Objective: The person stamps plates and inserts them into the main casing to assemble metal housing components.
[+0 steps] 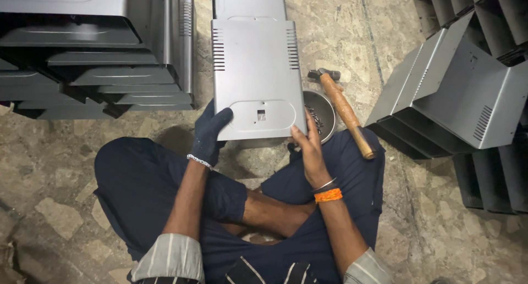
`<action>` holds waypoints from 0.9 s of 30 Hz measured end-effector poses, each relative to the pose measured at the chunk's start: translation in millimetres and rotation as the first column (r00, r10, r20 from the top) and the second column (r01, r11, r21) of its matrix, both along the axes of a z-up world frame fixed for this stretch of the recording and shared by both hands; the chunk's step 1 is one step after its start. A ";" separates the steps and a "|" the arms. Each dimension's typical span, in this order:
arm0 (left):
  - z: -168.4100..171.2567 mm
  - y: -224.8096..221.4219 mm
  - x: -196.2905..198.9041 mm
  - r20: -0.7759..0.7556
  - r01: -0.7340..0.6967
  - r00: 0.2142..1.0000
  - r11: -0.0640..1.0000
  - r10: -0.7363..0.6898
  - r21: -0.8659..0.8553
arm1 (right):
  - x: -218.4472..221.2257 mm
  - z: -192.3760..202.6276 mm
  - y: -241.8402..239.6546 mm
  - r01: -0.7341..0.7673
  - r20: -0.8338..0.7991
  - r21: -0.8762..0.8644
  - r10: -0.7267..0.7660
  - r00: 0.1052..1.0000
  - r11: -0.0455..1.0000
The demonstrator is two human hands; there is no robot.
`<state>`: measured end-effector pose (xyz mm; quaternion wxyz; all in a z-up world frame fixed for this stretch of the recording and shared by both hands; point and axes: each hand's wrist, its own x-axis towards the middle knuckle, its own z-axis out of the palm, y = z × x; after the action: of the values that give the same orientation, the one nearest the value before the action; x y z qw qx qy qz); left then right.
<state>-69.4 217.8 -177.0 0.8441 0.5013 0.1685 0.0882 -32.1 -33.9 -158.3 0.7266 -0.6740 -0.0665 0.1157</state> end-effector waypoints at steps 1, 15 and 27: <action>1.1 -0.1 -0.2 0.001 0.000 1.000 1.000 0.000 0.000 | -0.3 1.8 0.7 0.000 0.001 0.000 0.000 1.000 1.000; 11.8 -1.8 -2.4 0.003 0.001 1.000 0.999 -0.002 0.047 | -2.2 3.0 2.2 0.020 -0.035 -0.023 -0.021 0.999 1.000; 18.8 0.1 -4.0 0.025 0.038 0.999 0.999 -0.038 -0.033 | -5.2 4.4 5.6 0.029 -0.005 -0.036 -0.029 1.000 0.999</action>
<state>-73.4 217.9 -158.3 0.8559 0.4890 0.1503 0.0753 -37.3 -28.4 -153.9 0.7163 -0.6874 -0.0526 0.1084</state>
